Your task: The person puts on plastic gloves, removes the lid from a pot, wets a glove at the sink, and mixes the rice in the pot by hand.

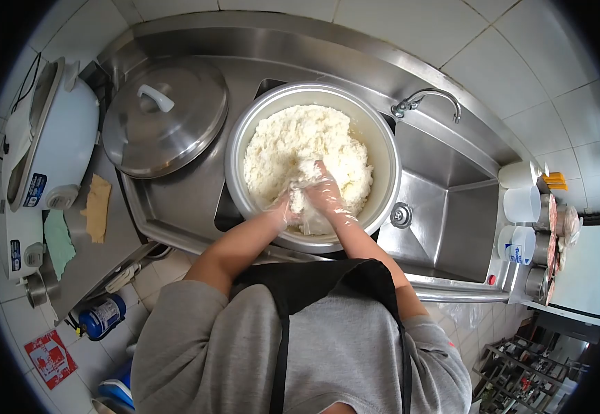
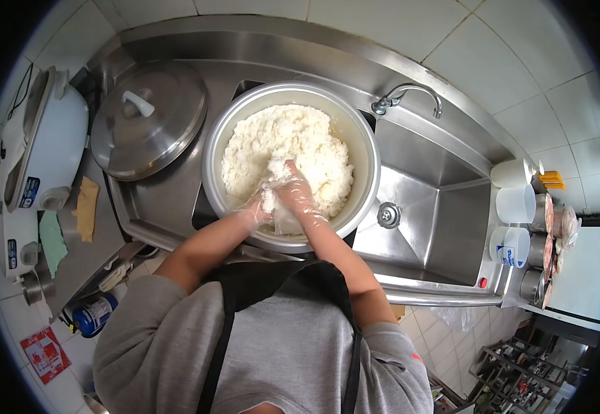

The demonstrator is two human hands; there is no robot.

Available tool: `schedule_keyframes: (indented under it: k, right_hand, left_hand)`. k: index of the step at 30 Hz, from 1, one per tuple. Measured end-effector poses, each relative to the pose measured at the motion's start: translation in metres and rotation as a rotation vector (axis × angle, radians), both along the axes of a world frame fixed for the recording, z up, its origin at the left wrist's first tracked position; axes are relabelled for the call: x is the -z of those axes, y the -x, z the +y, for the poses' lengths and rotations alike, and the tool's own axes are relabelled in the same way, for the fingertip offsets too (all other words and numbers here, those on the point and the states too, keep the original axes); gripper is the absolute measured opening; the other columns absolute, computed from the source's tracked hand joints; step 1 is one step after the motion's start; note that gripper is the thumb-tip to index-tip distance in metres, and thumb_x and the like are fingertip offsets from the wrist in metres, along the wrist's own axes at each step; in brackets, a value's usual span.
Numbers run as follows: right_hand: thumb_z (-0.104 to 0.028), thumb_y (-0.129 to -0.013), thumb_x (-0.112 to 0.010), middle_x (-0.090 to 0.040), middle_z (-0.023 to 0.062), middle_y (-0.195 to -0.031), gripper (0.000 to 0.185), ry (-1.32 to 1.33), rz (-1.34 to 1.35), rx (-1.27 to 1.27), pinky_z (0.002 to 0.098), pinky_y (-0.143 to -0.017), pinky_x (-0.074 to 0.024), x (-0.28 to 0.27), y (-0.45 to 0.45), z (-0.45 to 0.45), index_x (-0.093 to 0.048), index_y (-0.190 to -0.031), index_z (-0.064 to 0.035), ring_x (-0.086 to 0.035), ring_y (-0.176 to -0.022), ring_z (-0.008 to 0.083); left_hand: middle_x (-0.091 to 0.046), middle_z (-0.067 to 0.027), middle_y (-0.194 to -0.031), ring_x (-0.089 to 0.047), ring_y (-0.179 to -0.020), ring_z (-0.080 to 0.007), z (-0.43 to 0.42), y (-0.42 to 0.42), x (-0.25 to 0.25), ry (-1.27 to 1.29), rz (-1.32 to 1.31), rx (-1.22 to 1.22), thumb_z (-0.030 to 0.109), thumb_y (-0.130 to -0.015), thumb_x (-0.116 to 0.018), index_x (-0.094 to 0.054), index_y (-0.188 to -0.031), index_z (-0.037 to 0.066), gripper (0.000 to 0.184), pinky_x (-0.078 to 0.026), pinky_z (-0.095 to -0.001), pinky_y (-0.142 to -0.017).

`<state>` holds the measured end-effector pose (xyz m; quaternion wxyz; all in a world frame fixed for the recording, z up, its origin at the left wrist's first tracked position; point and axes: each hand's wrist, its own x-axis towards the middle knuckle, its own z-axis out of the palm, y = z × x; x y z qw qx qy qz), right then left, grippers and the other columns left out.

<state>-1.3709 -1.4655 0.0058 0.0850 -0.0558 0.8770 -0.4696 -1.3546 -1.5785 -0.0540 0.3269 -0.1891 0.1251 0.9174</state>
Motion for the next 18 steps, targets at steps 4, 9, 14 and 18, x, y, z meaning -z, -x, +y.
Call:
schedule_keyframes:
  k: [4, 9, 14, 18]
  right_hand:
    - [-0.029, -0.069, -0.071, -0.060, 0.0194, -0.096, 0.059, 0.039, -0.099, -0.066, 0.0353, -0.080, -0.0450, -0.037, -0.012, -0.012, -0.045, -0.116, -0.0039, -0.058, -0.092, 0.0332]
    - [-0.031, -0.067, -0.075, -0.062, 0.0154, -0.093, 0.056, 0.156, -0.101, -0.008, 0.0324, -0.074, -0.0469, -0.029, -0.017, -0.011, -0.050, -0.107, 0.0002, -0.059, -0.080, 0.0242]
    - [-0.034, -0.072, -0.069, -0.063, 0.0147, -0.079, 0.044, 0.017, 0.149, 0.272, 0.0330, -0.069, -0.0470, 0.010, -0.010, -0.005, -0.056, -0.097, 0.0001, -0.060, -0.073, 0.0252]
    - [-0.037, -0.075, -0.066, -0.063, 0.0178, -0.082, 0.048, 0.291, 0.037, 0.206, 0.0342, -0.069, -0.0469, 0.020, -0.006, 0.012, -0.057, -0.100, 0.0022, -0.060, -0.077, 0.0311]
  left_hand:
    - [-0.058, -0.0128, -0.109, -0.059, -0.094, -0.0250, -0.001, -0.001, -0.025, -0.027, -0.113, -0.004, 0.036, -0.089, -0.041, -0.051, -0.117, 0.005, 0.043, -0.048, -0.0372, -0.084]
    - [-0.057, -0.0132, -0.108, -0.057, -0.094, -0.0250, -0.001, 0.002, 0.015, 0.090, -0.021, 0.097, 0.036, -0.089, -0.040, -0.050, -0.117, 0.005, 0.043, -0.047, -0.0377, -0.084]
    - [-0.058, -0.0130, -0.105, -0.057, -0.092, -0.0244, 0.012, 0.007, 0.098, 1.047, 1.028, 0.189, 0.037, -0.089, -0.039, -0.049, -0.117, 0.006, 0.043, -0.047, -0.0373, -0.082]
    - [-0.058, -0.0118, -0.101, -0.058, -0.089, -0.0218, 0.007, 0.001, -0.018, 0.087, 0.038, 0.229, 0.029, -0.091, -0.041, -0.048, -0.114, 0.004, 0.035, -0.051, -0.0332, -0.075]
